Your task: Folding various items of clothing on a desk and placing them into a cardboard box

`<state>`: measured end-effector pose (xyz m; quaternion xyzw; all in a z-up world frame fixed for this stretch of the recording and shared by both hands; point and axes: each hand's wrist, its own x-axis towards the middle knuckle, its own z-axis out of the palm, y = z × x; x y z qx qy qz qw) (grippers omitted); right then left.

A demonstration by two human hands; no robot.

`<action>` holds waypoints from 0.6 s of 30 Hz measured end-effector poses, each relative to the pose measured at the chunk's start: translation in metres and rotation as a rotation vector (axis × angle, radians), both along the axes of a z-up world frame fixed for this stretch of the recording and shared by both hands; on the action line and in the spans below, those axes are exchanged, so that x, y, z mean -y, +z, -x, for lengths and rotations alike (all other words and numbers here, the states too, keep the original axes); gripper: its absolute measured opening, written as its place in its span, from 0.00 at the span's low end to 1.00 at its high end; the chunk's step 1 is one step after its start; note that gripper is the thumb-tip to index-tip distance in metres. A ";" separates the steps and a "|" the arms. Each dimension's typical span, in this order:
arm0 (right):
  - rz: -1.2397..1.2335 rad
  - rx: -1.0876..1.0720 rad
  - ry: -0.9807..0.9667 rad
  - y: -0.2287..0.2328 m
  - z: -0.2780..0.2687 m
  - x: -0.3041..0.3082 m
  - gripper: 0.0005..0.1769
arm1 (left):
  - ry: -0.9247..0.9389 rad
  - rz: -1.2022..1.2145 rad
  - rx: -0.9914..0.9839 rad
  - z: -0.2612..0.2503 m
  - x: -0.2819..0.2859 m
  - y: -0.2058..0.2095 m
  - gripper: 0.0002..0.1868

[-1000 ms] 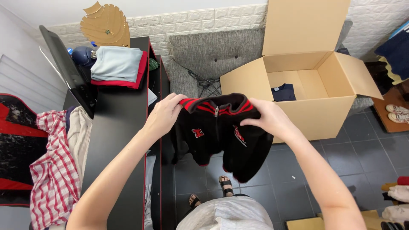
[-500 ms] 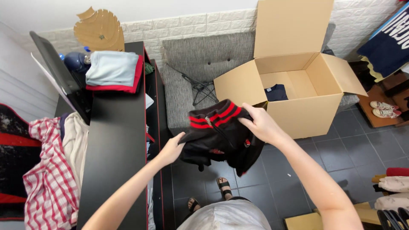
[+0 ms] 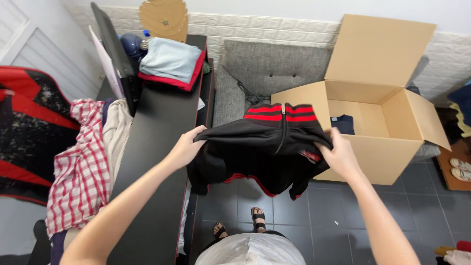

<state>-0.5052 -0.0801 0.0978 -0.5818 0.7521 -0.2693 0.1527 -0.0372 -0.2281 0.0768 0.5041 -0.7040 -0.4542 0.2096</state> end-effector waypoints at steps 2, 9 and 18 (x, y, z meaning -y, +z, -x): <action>-0.095 0.078 0.078 0.048 -0.040 -0.009 0.23 | -0.071 0.024 -0.019 -0.021 -0.014 0.062 0.14; -0.012 0.075 0.435 0.151 -0.072 0.006 0.35 | -0.275 0.517 0.254 -0.110 -0.006 0.233 0.28; 0.633 -0.127 0.527 0.252 -0.181 0.096 0.25 | 0.082 1.189 0.779 -0.245 0.110 0.279 0.27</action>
